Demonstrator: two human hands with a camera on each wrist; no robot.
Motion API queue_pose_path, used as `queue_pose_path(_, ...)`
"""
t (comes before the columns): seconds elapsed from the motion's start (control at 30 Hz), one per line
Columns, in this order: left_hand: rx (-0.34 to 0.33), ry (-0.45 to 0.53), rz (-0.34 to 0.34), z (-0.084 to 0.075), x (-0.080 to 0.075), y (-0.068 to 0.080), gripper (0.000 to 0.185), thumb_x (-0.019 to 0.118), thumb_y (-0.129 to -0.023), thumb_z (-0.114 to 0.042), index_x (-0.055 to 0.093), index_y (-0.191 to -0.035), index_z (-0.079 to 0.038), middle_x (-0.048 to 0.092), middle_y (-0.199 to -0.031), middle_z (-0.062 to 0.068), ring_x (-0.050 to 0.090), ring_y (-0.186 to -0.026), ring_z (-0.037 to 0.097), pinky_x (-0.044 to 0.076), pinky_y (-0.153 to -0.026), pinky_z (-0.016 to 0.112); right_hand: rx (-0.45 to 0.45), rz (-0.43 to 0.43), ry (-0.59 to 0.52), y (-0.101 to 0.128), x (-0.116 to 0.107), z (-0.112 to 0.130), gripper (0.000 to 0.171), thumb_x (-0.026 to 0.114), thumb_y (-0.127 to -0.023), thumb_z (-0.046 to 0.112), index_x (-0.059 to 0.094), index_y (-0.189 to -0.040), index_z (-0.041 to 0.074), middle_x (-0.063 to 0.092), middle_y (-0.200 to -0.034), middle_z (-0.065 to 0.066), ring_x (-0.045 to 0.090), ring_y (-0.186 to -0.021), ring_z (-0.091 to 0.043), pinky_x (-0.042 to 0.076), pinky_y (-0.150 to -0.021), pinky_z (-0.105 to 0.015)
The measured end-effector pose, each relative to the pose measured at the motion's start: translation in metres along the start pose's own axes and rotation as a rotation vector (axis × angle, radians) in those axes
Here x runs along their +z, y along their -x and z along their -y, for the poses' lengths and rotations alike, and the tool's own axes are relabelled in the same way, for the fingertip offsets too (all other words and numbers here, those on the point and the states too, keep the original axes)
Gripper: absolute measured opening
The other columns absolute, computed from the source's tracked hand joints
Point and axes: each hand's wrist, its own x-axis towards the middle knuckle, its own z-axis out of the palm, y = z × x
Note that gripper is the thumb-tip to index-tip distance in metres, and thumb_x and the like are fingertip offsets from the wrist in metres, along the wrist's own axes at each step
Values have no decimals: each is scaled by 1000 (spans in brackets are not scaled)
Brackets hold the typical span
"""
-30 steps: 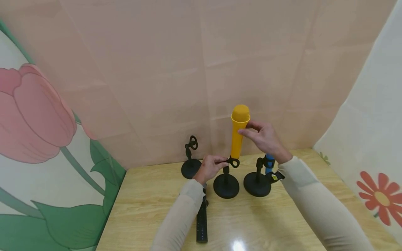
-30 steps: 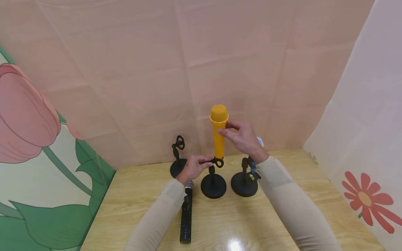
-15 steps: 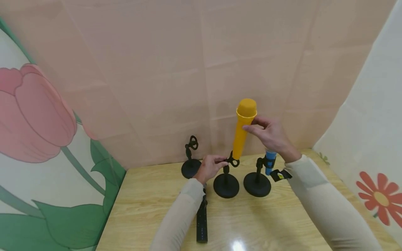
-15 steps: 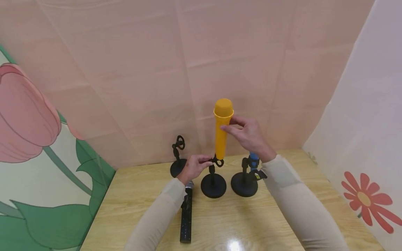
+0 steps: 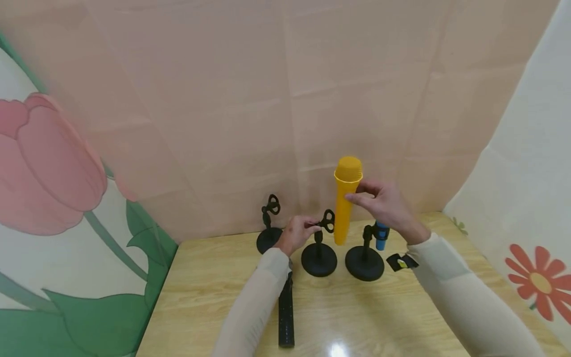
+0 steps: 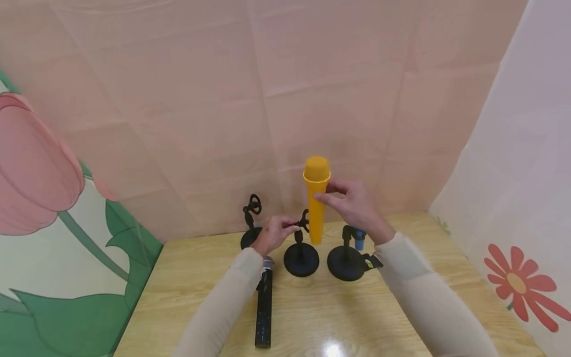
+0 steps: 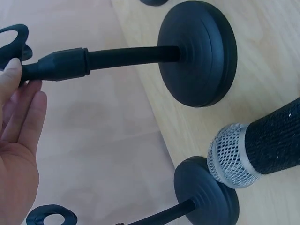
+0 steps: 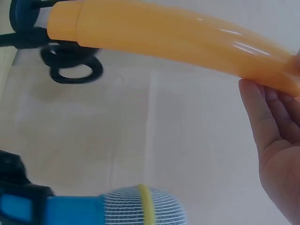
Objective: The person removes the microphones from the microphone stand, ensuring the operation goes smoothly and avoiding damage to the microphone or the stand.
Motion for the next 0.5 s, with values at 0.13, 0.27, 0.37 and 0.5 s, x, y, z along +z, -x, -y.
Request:
queue_pose_path(0.13,5,-68,-17,3,-5,-2,24,72,-92,-17,76,-114,-8,74,-109,3,70,-96,15,56,-84,26,32,20,4,8,9,-3,31,71,-96,22,70,-117,-2,72,-111,-17,66,-104,-35,51,-92,-58)
queue_pose_path(0.27,12,-117,-57,4,-7,-5,22,74,-92,-17,77,-111,-8,75,-106,3,71,-91,13,57,-79,23,32,32,-12,15,18,-10,28,71,-95,19,71,-114,-2,73,-108,-16,68,-100,-33,55,-88,-54)
queue_pose_path(0.37,-5,-141,-74,2,-9,-9,21,74,-91,-17,78,-110,-8,76,-103,2,71,-87,11,57,-76,22,24,35,-24,19,25,-17,24,71,-95,16,72,-111,-2,74,-104,-14,69,-97,-29,55,-88,-50)
queue_pose_path(0.5,-61,-72,-68,-1,-9,-13,20,73,-92,-13,77,-110,-6,75,-98,3,71,-82,10,58,-75,24,1,35,-23,27,31,-27,20,72,-94,13,74,-107,-1,75,-99,-10,69,-93,-25,56,-86,-38)
